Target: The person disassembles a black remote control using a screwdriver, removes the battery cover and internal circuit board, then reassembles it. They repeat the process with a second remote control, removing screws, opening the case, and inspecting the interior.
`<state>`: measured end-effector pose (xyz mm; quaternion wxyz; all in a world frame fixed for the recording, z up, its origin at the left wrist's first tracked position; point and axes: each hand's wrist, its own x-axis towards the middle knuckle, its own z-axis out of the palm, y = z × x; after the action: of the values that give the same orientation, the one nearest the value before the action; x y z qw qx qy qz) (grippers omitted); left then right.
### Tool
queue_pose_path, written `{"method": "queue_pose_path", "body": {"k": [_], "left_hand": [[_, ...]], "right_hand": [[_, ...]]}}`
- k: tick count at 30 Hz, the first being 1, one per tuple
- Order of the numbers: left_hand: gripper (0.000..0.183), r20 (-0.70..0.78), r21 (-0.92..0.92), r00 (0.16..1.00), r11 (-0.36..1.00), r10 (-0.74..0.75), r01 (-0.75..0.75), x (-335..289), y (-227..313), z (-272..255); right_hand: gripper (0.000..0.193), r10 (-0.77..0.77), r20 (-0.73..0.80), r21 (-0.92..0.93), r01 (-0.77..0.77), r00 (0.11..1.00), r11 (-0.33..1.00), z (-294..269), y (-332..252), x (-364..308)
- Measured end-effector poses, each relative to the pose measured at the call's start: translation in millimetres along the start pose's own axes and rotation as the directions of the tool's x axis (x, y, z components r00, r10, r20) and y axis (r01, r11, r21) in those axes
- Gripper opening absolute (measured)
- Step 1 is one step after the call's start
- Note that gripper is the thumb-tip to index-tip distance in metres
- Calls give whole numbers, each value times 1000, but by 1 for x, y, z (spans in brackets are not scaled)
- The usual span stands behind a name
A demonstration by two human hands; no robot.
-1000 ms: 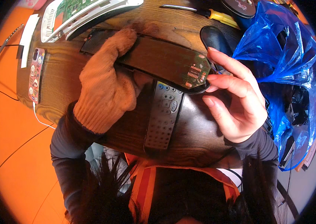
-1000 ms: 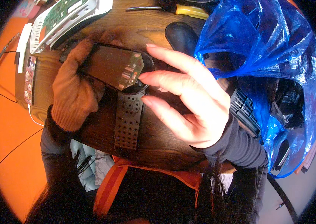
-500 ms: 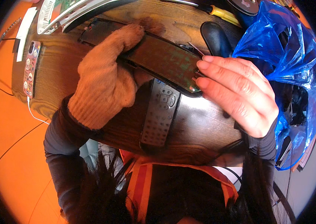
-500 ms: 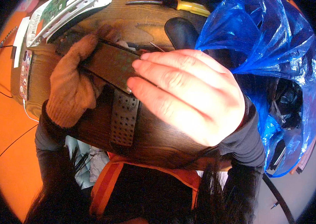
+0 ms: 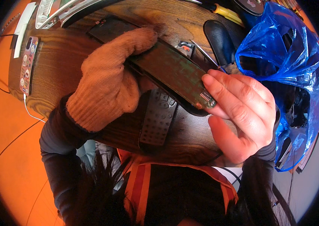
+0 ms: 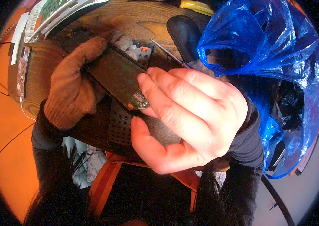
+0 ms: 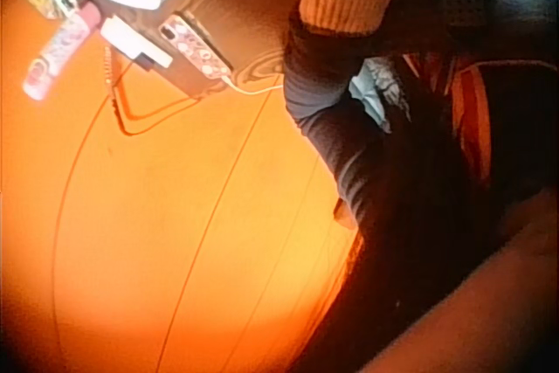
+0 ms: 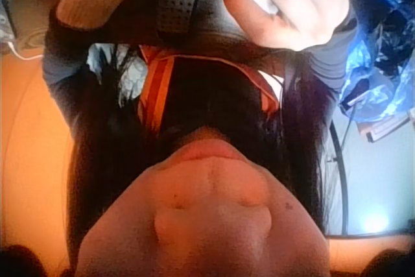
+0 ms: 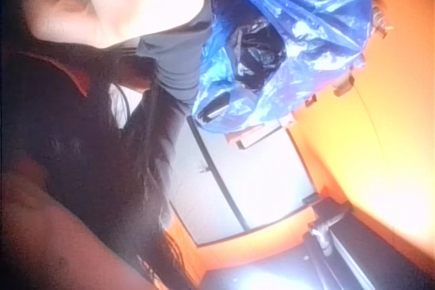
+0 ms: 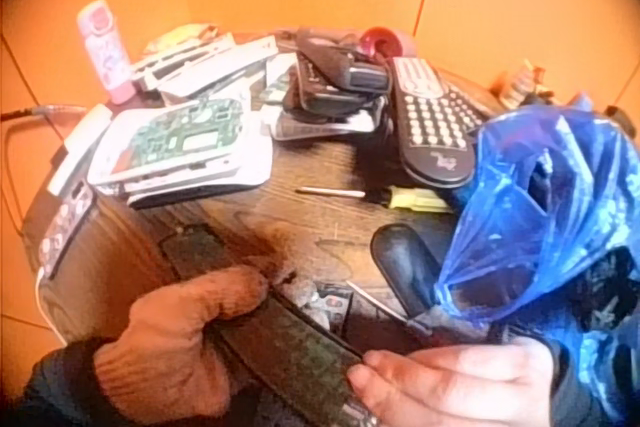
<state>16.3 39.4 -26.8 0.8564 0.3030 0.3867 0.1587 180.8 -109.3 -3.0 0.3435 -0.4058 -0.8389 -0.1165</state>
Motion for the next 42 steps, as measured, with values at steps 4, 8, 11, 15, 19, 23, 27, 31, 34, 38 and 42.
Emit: {"method": "queue_pose_path", "body": {"k": [4, 8, 11, 15, 19, 23, 27, 31, 34, 38, 42], "left_hand": [[32, -1, 24, 1000, 1000, -1, 1, -2, -1, 0], [32, 111, -101, 993, 994, -27, 38, -1, -3, 0], [33, 35, -35, 996, 996, 83, -82, 1, 0, -1], [34, 79, -24, 978, 981, 192, -190, 2, 4, 0], [36, 116, -27, 957, 964, 265, -264, 0, 5, 3], [37, 224, -27, 928, 953, 299, -300, -1, 4, 4], [36, 185, -32, 932, 950, 310, -310, 0, 2, 3], [35, 178, -39, 925, 941, 336, -335, 0, 2, 2], [35, 325, -87, 900, 957, 291, -277, -1, 4, 1], [36, 378, -73, 883, 960, 279, -272, -2, 8, 1], [38, 387, -83, 850, 931, 358, -355, -2, 8, 4]], "right_hand": [[17, -25, 39, -9, 26, 999, 1000, -3, 0, 0], [17, 14, 119, 60, -21, 993, 998, -12, 11, 4], [38, 446, 33, 187, -444, 894, 876, -18, 5, 6], [53, 828, 396, 623, -779, 397, 75, -10, -12, 2], [61, 759, 518, 745, -645, 395, -172, 4, -20, 4], [63, 760, 543, 777, -557, 358, -292, 6, -21, 8], [60, 733, 579, 751, -585, 357, -308, 3, -19, 7], [58, 713, 595, 744, -590, 371, -314, 2, -19, 5], [58, 702, 612, 731, -599, 363, -327, 2, -19, 4], [60, 693, 549, 769, -608, 466, -200, 7, -16, 2], [61, 724, 541, 805, -514, 429, -297, 9, -18, 1]]}}
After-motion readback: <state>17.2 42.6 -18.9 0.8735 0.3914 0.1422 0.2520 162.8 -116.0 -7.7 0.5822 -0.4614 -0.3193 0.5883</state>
